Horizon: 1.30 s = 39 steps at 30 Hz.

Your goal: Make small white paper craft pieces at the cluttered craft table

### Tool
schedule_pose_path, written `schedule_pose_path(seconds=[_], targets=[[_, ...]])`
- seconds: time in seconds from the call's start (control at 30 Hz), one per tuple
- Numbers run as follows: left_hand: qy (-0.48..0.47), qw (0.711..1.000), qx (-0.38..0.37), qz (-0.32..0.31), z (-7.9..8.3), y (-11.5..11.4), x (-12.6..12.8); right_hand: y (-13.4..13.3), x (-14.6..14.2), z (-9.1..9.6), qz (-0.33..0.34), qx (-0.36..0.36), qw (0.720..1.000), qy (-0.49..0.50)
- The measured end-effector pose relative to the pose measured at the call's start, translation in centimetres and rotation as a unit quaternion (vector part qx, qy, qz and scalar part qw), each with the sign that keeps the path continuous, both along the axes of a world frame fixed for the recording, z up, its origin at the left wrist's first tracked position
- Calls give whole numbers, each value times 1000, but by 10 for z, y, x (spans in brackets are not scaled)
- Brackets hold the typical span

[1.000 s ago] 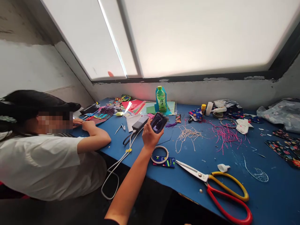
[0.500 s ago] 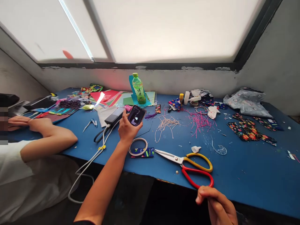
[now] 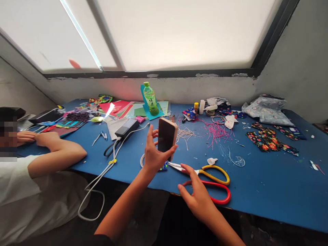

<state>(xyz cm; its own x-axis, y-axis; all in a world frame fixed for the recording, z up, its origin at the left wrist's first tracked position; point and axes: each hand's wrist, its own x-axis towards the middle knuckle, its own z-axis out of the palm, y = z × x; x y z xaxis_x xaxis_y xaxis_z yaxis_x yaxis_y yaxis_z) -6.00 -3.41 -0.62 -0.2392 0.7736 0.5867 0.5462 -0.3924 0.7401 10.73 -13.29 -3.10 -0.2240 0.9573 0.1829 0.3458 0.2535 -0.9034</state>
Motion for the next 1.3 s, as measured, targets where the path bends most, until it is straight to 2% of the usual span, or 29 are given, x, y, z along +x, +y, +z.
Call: schedule_pose_path(seconds=[0.1,0.17,0.23,0.33,0.5,0.53,0.63,0.7,0.8,0.9,0.97,1.17,1.3], targets=[[13,999,-36,5,3,-8,4,17,-27,-7,23,7,1000,-11],[85,991,-92,44,7,-3,-5,22,-32,-9,24,9,999,-29],[179,962,-188,84,11,10,-23,24,-24,-7,19,15,998,-52],[214,934,-265,110,11,36,-56,29,4,2,6,29,996,-80],[237,893,-352,152,-8,73,-97,52,59,29,-51,57,991,-114],[238,889,-359,154,-12,77,-102,58,69,35,-69,81,985,-137],[234,891,-367,133,-18,83,-120,78,99,50,-127,119,967,-187],[225,896,-370,102,-19,81,-133,92,120,57,-174,106,952,-229],[217,901,-370,65,-20,73,-147,110,149,61,-209,81,943,-245],[233,900,-360,73,-23,64,-144,119,169,56,-289,37,921,-259],[256,896,-351,95,-26,63,-133,120,174,50,-313,18,913,-260],[297,871,-349,176,-29,73,-99,116,178,35,-294,37,921,-252],[297,867,-356,185,-30,75,-99,116,178,33,-287,15,925,-250]])
